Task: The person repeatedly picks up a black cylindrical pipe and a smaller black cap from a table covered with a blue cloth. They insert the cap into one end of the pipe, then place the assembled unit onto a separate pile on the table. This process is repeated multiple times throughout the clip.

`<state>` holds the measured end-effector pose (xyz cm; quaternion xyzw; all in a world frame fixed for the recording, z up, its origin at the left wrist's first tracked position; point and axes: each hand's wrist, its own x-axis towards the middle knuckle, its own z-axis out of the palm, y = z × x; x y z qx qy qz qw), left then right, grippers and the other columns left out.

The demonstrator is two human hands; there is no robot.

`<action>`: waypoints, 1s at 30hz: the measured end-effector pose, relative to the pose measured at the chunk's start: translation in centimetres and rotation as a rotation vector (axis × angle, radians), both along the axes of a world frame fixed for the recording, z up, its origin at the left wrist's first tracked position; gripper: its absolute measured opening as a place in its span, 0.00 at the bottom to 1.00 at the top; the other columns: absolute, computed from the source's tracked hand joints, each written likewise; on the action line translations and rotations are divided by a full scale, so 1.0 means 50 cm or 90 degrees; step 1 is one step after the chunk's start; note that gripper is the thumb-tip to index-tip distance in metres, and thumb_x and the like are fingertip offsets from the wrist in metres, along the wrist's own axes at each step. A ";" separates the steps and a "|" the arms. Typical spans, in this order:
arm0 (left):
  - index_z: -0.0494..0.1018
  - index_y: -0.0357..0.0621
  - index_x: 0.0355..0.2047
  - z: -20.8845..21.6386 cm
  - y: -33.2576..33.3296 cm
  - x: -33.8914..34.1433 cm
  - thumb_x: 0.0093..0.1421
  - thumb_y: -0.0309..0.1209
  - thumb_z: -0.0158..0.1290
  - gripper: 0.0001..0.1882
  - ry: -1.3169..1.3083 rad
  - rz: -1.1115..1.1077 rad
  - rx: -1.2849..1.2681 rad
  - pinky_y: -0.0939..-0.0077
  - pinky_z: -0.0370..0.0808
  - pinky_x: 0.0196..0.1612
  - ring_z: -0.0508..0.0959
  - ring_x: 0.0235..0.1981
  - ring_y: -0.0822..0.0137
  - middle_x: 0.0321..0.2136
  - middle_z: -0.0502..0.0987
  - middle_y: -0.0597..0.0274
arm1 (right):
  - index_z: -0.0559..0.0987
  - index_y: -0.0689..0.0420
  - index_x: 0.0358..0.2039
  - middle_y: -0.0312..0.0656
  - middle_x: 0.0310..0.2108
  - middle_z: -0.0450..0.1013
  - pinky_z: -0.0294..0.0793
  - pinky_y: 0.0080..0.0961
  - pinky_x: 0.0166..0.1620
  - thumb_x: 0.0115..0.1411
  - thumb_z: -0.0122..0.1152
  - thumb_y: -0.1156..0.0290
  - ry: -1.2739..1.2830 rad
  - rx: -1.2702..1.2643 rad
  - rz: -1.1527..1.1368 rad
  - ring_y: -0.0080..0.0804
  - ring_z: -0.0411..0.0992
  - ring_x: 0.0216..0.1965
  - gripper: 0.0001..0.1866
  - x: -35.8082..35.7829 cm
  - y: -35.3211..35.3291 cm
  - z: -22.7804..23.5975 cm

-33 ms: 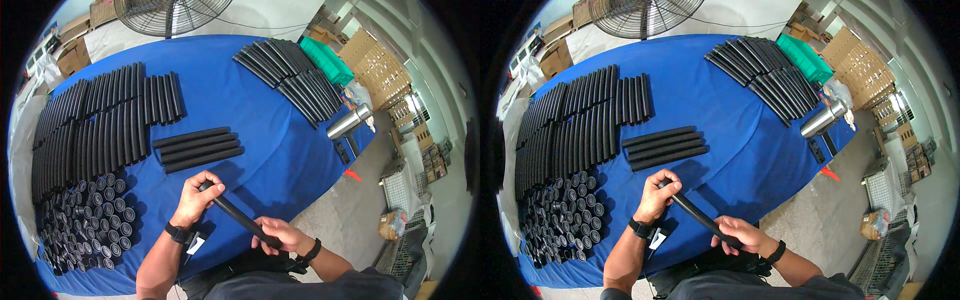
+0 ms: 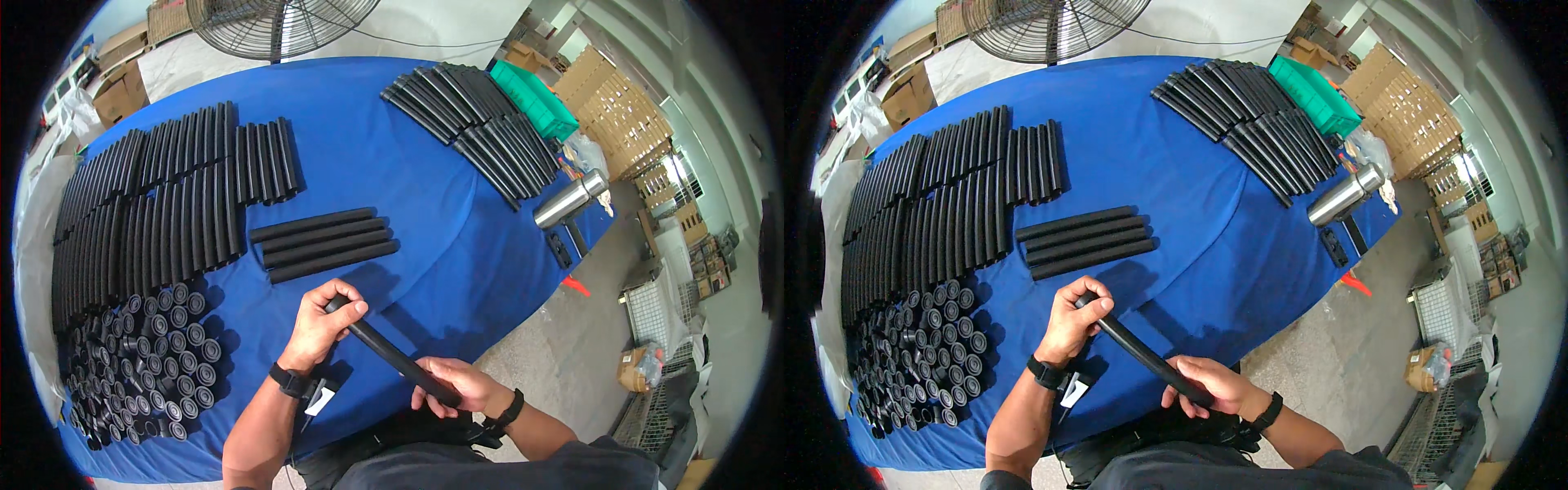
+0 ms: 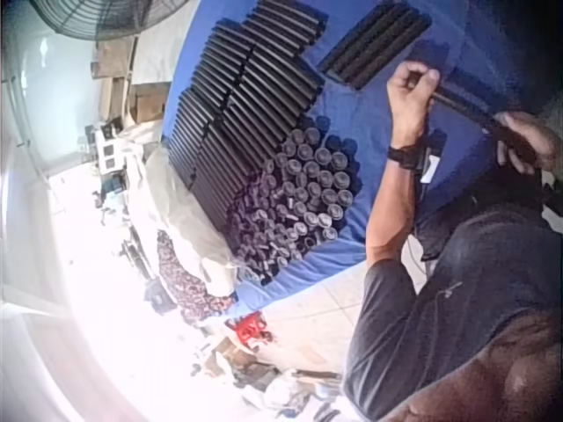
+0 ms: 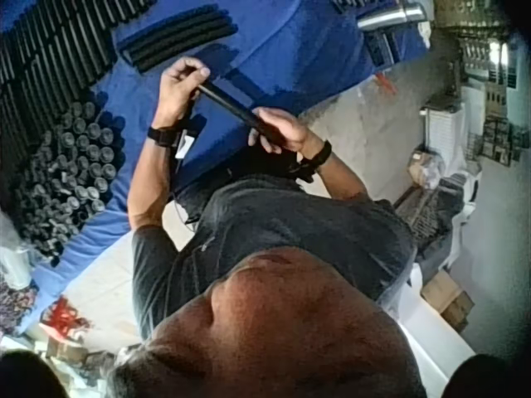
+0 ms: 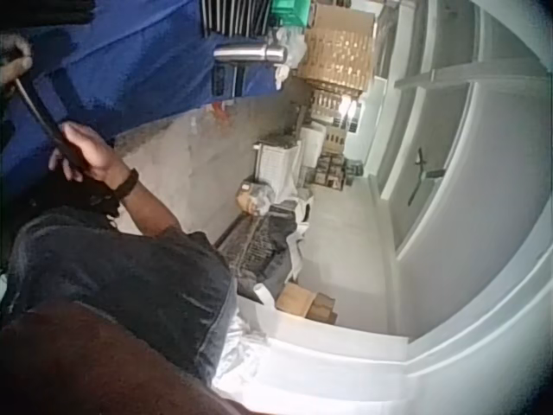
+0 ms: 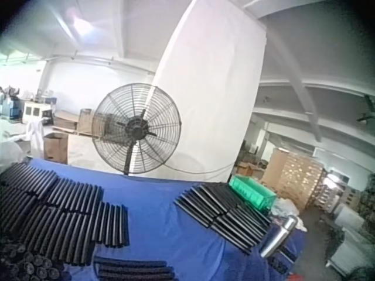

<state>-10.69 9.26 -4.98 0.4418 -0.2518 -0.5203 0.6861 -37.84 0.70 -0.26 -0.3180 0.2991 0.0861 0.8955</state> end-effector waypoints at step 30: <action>0.75 0.43 0.36 -0.002 0.002 0.006 0.60 0.29 0.65 0.09 -0.005 -0.021 0.044 0.86 0.61 0.18 0.66 0.18 0.83 0.23 0.72 0.73 | 0.71 0.63 0.54 0.45 0.43 0.78 0.77 0.23 0.32 0.72 0.53 0.64 0.040 -0.377 0.067 0.26 0.77 0.33 0.18 0.008 0.002 -0.012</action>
